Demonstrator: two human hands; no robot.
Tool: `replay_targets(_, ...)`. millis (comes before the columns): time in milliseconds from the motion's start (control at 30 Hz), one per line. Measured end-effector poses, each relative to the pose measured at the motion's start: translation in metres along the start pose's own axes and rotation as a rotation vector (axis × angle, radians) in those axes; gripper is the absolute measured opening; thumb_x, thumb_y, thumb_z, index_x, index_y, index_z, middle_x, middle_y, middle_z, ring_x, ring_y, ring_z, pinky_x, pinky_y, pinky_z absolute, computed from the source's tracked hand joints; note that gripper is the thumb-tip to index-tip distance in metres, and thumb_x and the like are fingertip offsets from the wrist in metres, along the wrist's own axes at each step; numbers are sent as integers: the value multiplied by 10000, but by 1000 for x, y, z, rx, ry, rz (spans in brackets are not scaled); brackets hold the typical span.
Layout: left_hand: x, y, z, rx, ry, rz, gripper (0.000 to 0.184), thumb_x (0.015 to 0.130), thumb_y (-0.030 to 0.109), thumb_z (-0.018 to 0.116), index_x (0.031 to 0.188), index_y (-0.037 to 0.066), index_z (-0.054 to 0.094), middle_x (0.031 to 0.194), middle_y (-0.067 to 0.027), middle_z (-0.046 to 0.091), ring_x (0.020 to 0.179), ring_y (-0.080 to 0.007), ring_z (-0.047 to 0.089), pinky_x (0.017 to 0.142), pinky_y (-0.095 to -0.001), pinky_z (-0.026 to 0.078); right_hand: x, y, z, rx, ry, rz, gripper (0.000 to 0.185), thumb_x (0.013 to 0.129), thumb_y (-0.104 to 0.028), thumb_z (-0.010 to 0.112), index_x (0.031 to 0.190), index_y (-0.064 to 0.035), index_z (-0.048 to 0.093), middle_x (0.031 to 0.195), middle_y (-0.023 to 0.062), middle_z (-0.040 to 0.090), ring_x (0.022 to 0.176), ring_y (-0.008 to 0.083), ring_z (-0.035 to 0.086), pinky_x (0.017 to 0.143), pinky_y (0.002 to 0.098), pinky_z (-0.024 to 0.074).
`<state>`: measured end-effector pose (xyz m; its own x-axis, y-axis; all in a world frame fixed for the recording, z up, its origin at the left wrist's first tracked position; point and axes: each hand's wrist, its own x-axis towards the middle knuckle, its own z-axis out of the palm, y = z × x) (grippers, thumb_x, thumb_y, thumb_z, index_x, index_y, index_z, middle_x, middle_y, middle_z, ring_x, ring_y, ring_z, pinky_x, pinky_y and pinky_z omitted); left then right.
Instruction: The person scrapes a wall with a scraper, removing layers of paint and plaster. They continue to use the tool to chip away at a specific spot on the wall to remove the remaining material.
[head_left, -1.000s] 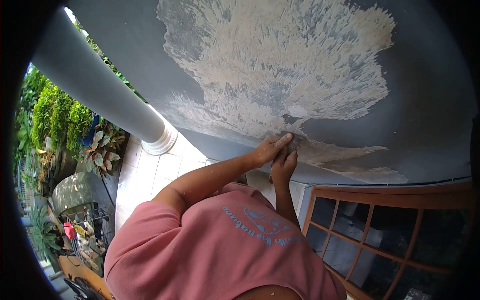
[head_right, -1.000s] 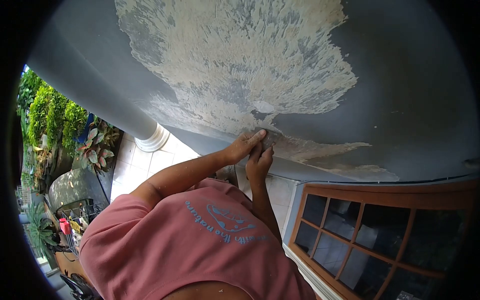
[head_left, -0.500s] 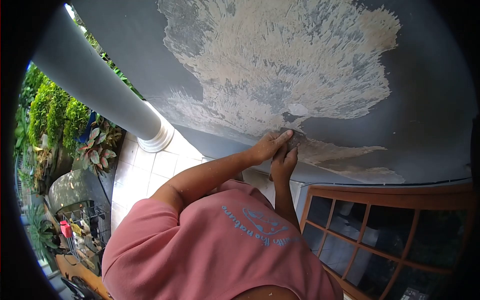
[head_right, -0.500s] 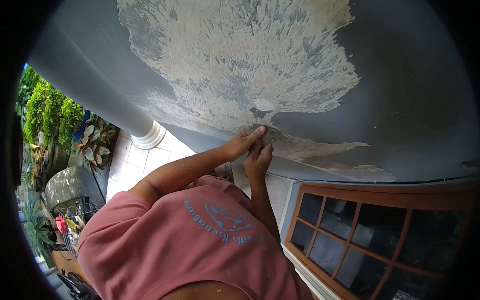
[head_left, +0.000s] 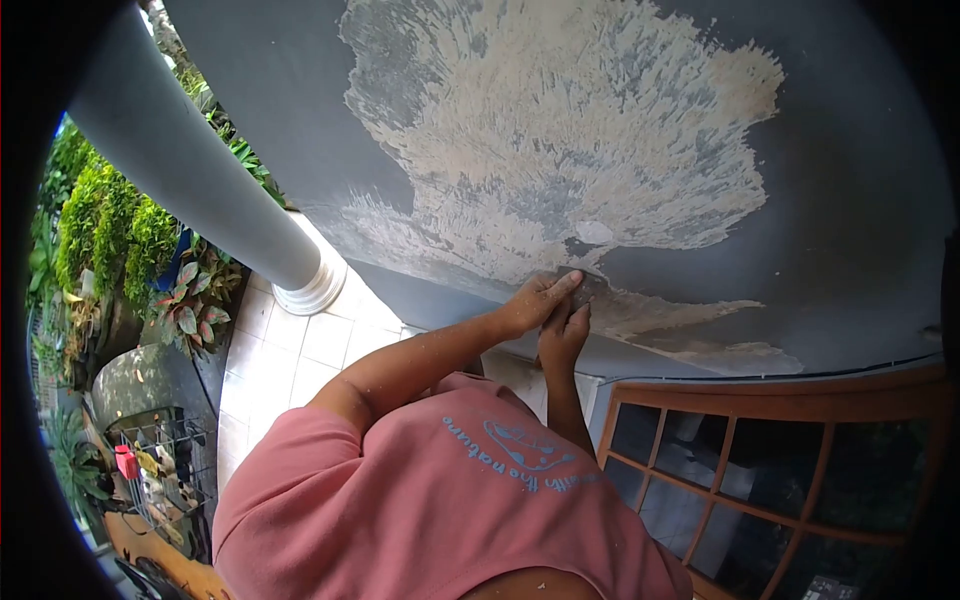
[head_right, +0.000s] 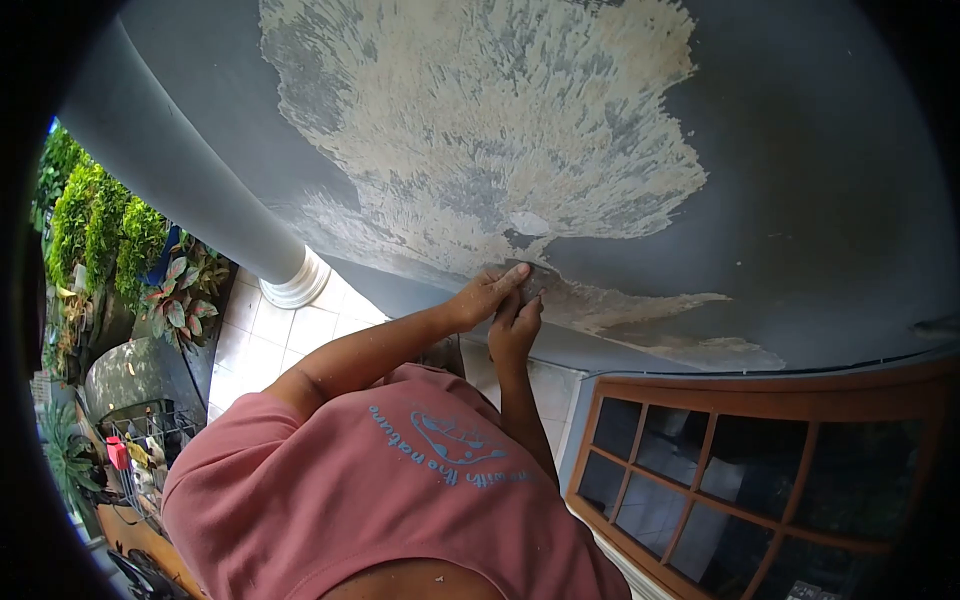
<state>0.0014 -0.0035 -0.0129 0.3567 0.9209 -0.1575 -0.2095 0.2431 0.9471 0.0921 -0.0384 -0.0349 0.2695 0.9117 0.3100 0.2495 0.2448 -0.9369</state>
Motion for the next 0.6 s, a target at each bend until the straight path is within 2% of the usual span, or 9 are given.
replay_targets(67,5,-5,1,4,20,16,567,956,517,456,640,70,602,563,35,478,539,-53,389,495,-241,327,2,7,-3,-14,-29,-28,345,962,-184,486,1120,123,511,983,249,606,931,348,611,853,407,440)
replay_targets(200,-1,-2,0,-26,-25,-18,568,949,520,470,663,53,622,572,31,491,554,-57,409,507,-242,350,-6,21,-9,13,-65,166,330,963,-176,487,1112,117,513,988,248,603,944,354,605,844,406,442)
replay_targets(267,6,-13,3,1,20,-41,566,949,517,473,671,48,629,578,25,502,556,-59,419,509,-241,358,-5,25,-8,12,-28,156,321,960,-174,493,1101,114,515,981,247,603,933,354,605,838,406,442)
replay_targets(367,-7,18,6,24,0,-58,572,954,509,468,645,51,621,567,20,505,542,-58,419,497,-239,357,-2,18,-8,34,-30,140,314,960,-178,496,1084,109,518,973,249,602,922,354,606,835,407,442)
replay_targets(433,-3,4,6,3,5,-34,580,957,505,465,631,51,621,552,19,496,529,-59,416,486,-241,351,-3,16,-11,84,-56,176,311,960,-182,496,1075,106,519,974,253,601,916,356,606,835,410,442)
replay_targets(600,0,9,5,22,-57,0,590,959,501,461,606,54,615,530,12,502,514,-61,432,480,-241,360,2,13,-9,-4,12,-18,310,957,-182,498,1058,110,516,946,253,607,892,372,612,816,410,451)
